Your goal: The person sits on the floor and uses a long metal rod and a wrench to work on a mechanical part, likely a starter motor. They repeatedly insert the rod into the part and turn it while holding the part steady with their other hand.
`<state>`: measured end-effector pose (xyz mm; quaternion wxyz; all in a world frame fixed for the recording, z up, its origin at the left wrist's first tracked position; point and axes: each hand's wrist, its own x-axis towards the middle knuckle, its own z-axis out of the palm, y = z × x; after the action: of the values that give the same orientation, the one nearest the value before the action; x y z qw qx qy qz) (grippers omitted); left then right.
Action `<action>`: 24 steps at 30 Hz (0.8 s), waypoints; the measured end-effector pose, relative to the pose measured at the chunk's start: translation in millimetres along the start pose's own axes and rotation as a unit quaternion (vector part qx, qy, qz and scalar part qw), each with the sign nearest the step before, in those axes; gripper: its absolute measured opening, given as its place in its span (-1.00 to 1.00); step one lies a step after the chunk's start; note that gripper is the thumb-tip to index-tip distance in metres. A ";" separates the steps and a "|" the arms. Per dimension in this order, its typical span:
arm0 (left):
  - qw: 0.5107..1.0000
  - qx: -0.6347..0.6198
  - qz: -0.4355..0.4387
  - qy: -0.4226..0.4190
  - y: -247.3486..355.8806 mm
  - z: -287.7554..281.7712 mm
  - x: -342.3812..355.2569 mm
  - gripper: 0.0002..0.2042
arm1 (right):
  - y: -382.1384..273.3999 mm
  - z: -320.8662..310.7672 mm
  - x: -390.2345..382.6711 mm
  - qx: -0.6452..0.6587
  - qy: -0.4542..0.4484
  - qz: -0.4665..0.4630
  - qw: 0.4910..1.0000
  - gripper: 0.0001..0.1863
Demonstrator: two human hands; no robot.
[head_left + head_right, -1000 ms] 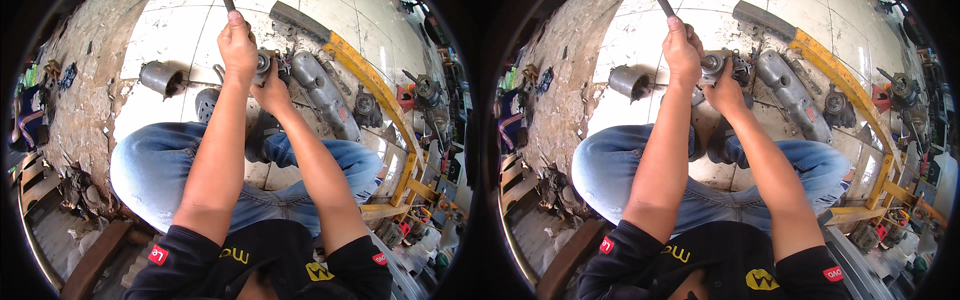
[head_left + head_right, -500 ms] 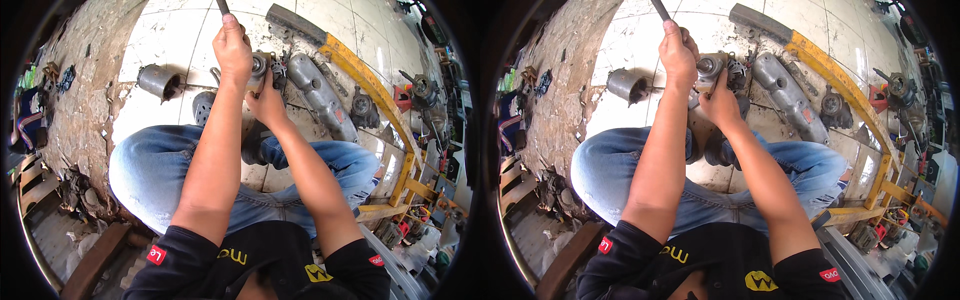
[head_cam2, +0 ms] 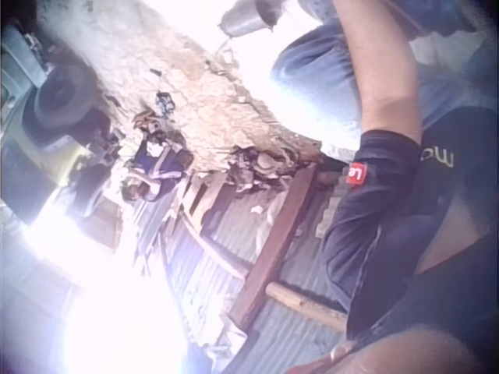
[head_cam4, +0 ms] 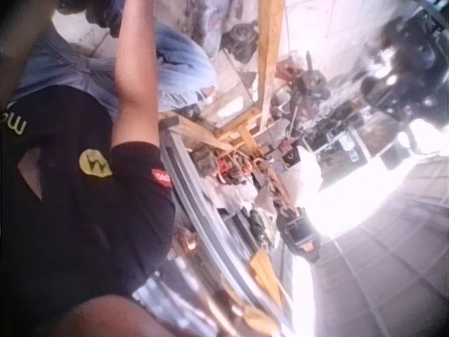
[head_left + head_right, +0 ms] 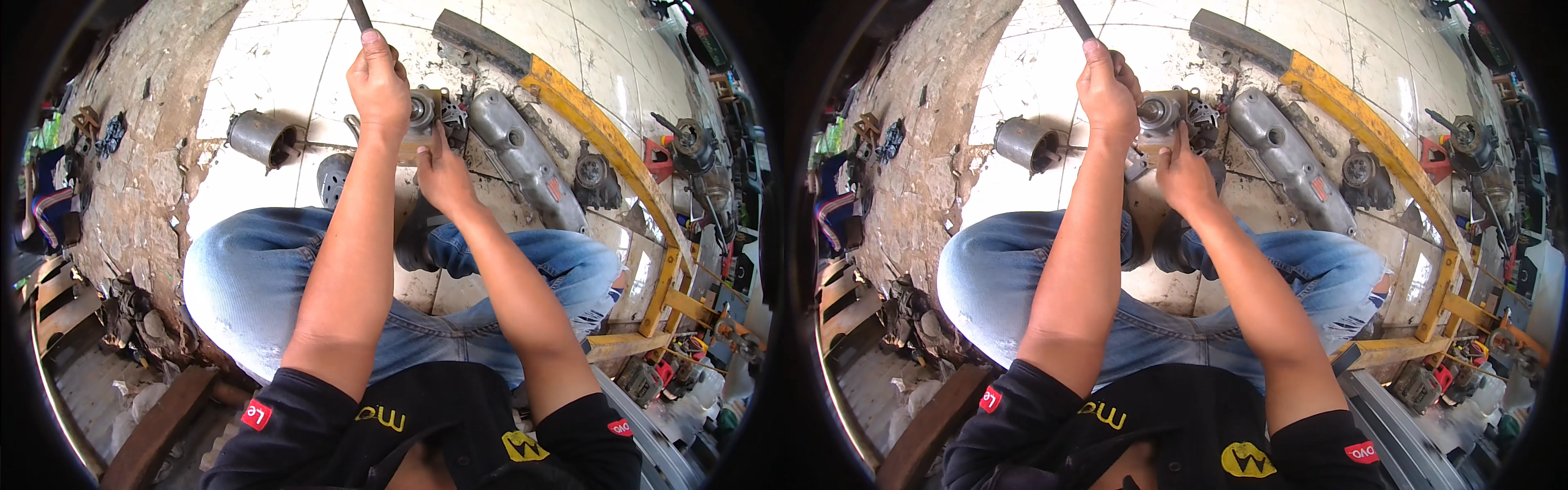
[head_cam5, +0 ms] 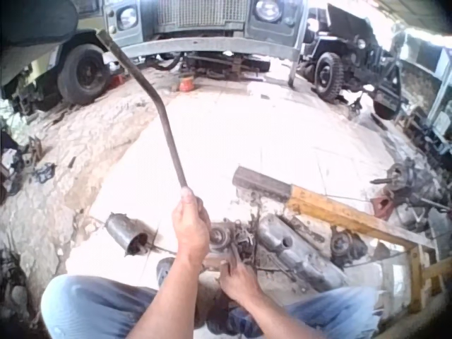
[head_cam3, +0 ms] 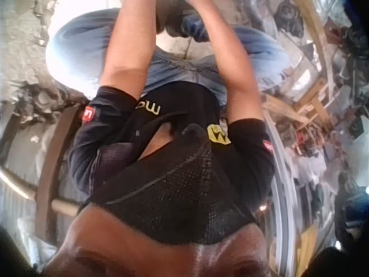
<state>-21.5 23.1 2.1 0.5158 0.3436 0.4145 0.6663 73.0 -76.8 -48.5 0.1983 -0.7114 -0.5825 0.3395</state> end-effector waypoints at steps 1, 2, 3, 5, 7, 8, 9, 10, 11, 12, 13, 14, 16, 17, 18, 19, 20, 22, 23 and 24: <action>1.000 -0.002 -0.006 0.001 1.3 -0.9 0.7 -0.47 | -3.4 5.0 -1.5 0.021 0.012 0.000 1.000 -0.37; 1.000 -0.002 -0.015 0.006 1.5 -4.4 -0.4 -0.47 | -6.4 6.0 -3.5 0.011 0.006 -0.004 1.000 -0.35; 1.000 -0.001 -0.008 0.005 1.4 -6.0 0.2 -0.47 | -9.9 6.0 -4.9 0.002 0.002 -0.008 1.000 -0.33; 1.000 0.000 0.006 0.000 0.3 -4.9 1.9 -0.47 | -15.1 4.2 -0.6 -0.018 0.000 0.003 1.000 -0.30; 1.000 -0.003 0.000 -0.002 -0.6 -3.2 -0.3 -0.46 | -6.1 2.8 14.0 -0.010 -0.013 0.028 0.999 -0.23; 1.000 -0.005 -0.002 -0.002 -0.3 -2.3 0.4 -0.46 | -6.6 3.3 13.5 0.006 -0.002 0.012 1.000 -0.20; 1.000 -0.001 -0.003 0.006 -0.2 -1.1 -2.3 -0.46 | -7.0 4.2 11.0 0.023 0.009 -0.004 1.000 -0.18; 1.000 -0.002 -0.004 0.003 0.5 -2.4 -0.8 -0.47 | -8.1 5.1 8.9 0.039 0.020 -0.020 0.999 -0.15; 1.000 -0.005 -0.005 0.001 0.0 -3.4 -0.5 -0.47 | -8.3 4.9 7.1 0.022 0.011 -0.024 0.999 -0.13; 1.000 -0.008 -0.006 -0.001 -0.5 -4.1 -0.1 -0.47 | -8.8 4.6 5.3 0.005 0.002 -0.028 1.000 -0.10; 1.000 -0.006 0.000 0.001 -1.2 -4.3 1.4 -0.47 | -9.2 4.2 4.1 -0.013 -0.007 -0.032 0.999 -0.07; 1.000 -0.002 0.002 0.000 -0.1 -3.5 1.1 -0.47 | -8.4 4.9 1.7 -0.028 -0.015 -0.032 0.999 -0.04; 1.000 -0.003 0.003 0.000 0.3 -1.1 -2.4 -0.47 | -4.7 -1.7 11.8 0.006 -0.004 -0.026 1.000 -0.03; 1.000 -0.007 0.006 0.002 -0.4 0.7 -3.3 -0.47 | -11.8 -5.9 14.0 0.019 0.005 -0.030 0.999 -0.03; 1.000 -0.011 0.009 0.004 -0.3 0.9 -3.3 -0.48 | -16.3 -7.4 15.3 0.032 0.015 -0.034 0.999 -0.02; 1.000 -0.011 0.015 0.002 0.1 -0.8 -1.8 -0.48 | -18.2 -4.9 10.1 0.049 0.008 -0.038 0.998 0.01; 1.000 -0.011 0.009 0.006 -0.1 -1.2 -0.9 -0.48 | -18.9 -4.6 7.8 0.036 -0.008 -0.027 0.999 0.02; 1.000 -0.012 -0.004 0.013 -0.3 -2.8 1.1 -0.47 | -18.1 -2.6 6.5 0.011 -0.040 -0.005 0.999 0.04; 1.000 -0.012 0.001 0.011 -0.7 -3.3 0.7 -0.47 | -16.4 -1.1 12.2 0.047 -0.025 -0.036 0.998 0.05; 1.000 -0.011 0.006 0.010 -1.5 -2.9 0.1 -0.47 | -14.9 0.5 14.3 0.054 -0.019 -0.028 0.998 0.05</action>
<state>-23.5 22.8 -0.4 0.5114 0.3341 0.4102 0.6772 63.6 -59.5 -42.3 0.2350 -0.6763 -0.5869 0.3781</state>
